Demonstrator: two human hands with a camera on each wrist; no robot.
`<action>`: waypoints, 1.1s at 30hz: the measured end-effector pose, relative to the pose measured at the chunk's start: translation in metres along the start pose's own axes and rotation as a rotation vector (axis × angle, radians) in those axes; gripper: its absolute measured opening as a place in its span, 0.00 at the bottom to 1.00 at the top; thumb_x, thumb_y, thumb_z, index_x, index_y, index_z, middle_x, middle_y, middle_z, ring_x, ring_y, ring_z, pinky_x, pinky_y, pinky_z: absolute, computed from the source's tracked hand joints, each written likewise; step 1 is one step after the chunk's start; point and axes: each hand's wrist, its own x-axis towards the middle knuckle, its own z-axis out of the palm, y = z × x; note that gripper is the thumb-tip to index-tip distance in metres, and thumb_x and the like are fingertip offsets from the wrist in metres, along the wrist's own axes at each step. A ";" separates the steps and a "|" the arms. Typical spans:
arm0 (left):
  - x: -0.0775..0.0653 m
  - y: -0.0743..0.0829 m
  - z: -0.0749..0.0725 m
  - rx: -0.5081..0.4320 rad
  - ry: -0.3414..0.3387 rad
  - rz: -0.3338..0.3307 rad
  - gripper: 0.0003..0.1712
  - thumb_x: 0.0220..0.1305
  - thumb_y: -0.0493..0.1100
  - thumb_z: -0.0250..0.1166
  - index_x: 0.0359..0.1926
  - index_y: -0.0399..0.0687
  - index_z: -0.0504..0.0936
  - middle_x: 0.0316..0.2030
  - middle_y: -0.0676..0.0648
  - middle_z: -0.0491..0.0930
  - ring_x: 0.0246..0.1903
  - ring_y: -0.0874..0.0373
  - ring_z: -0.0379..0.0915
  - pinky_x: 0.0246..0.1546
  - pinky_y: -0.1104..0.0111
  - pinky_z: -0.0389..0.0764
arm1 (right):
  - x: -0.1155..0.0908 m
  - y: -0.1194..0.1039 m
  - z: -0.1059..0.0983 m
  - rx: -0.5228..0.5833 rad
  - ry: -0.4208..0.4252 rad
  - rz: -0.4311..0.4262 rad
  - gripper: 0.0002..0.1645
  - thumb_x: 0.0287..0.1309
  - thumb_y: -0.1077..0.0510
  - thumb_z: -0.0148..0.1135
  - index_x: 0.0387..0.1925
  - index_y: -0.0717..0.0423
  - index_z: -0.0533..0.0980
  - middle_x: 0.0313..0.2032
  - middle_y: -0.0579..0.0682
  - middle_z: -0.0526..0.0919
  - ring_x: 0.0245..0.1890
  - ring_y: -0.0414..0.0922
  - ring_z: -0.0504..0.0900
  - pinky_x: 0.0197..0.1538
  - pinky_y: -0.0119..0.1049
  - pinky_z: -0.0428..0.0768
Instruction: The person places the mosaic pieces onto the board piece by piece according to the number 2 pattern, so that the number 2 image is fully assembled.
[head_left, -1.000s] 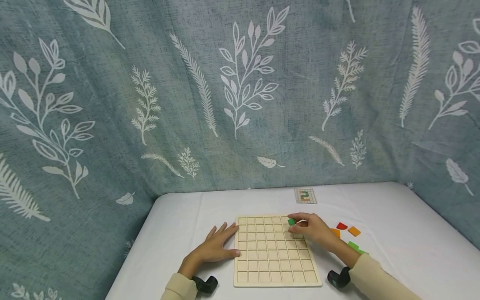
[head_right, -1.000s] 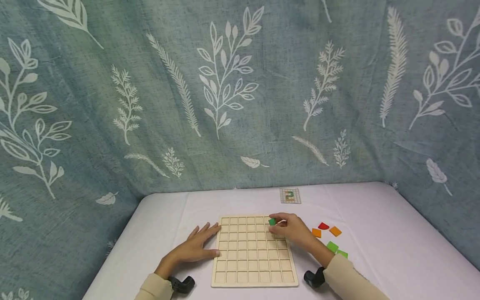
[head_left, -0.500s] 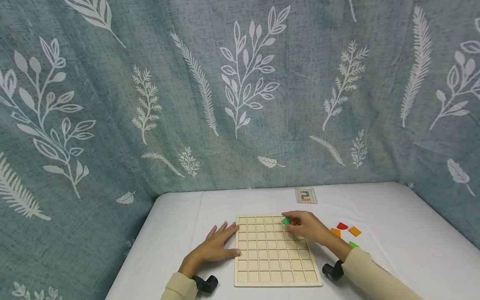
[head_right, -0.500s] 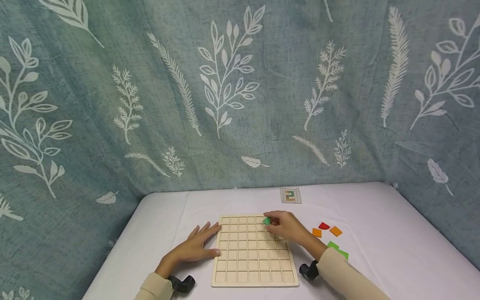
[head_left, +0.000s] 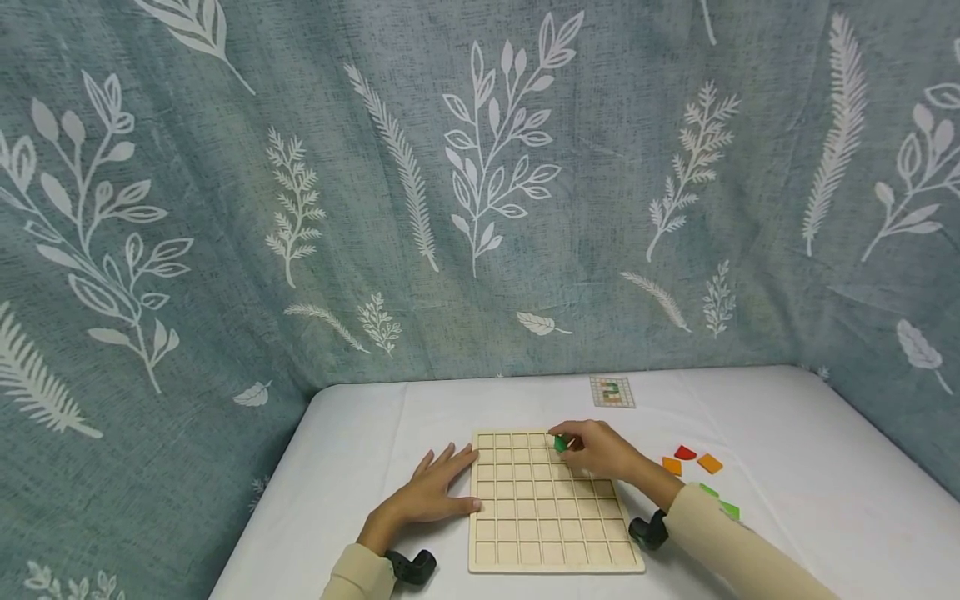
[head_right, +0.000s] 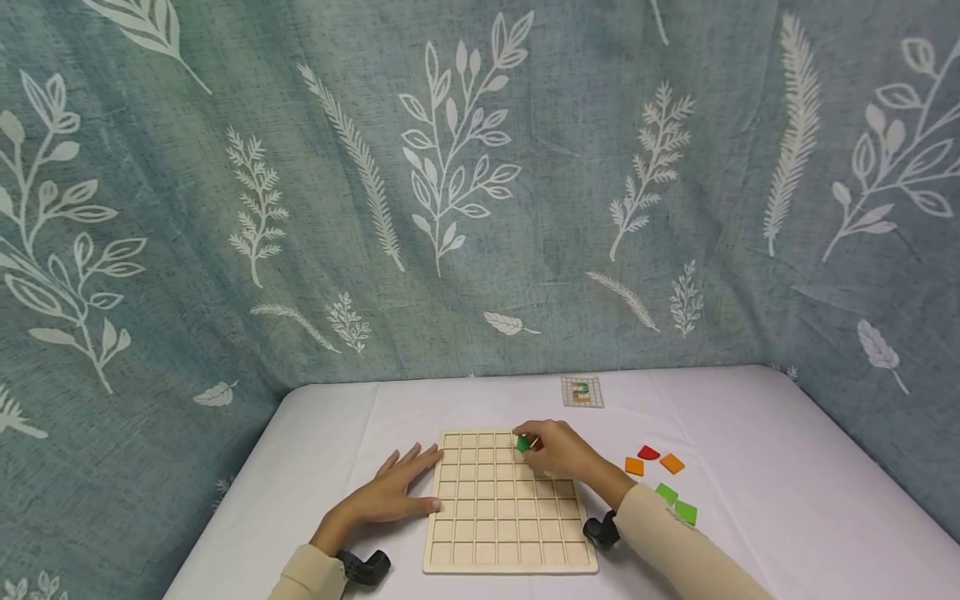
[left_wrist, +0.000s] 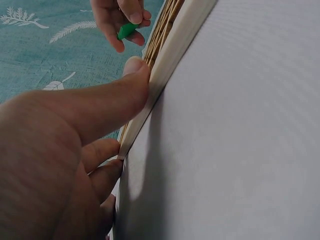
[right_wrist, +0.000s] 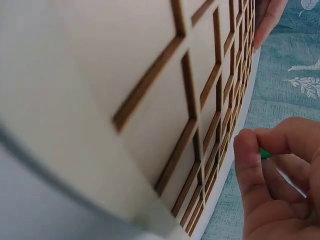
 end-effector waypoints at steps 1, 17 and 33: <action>0.000 0.000 0.000 -0.001 -0.002 0.001 0.51 0.59 0.65 0.67 0.76 0.46 0.60 0.77 0.44 0.56 0.79 0.40 0.42 0.77 0.41 0.37 | 0.001 0.000 0.001 -0.008 0.000 -0.008 0.25 0.61 0.65 0.66 0.60 0.66 0.76 0.43 0.54 0.86 0.37 0.40 0.83 0.37 0.28 0.82; -0.001 0.000 -0.002 -0.012 -0.012 0.003 0.51 0.59 0.65 0.67 0.76 0.47 0.60 0.77 0.44 0.56 0.79 0.39 0.42 0.77 0.40 0.36 | 0.009 -0.001 0.008 -0.157 -0.025 -0.098 0.21 0.58 0.72 0.62 0.55 0.71 0.78 0.35 0.52 0.74 0.29 0.37 0.68 0.29 0.28 0.73; 0.001 -0.002 -0.001 -0.006 -0.010 -0.006 0.52 0.59 0.66 0.67 0.76 0.49 0.60 0.77 0.46 0.56 0.79 0.41 0.42 0.77 0.41 0.36 | 0.012 -0.007 0.003 -0.208 -0.121 -0.047 0.22 0.58 0.69 0.67 0.55 0.66 0.80 0.34 0.49 0.75 0.31 0.39 0.67 0.31 0.30 0.69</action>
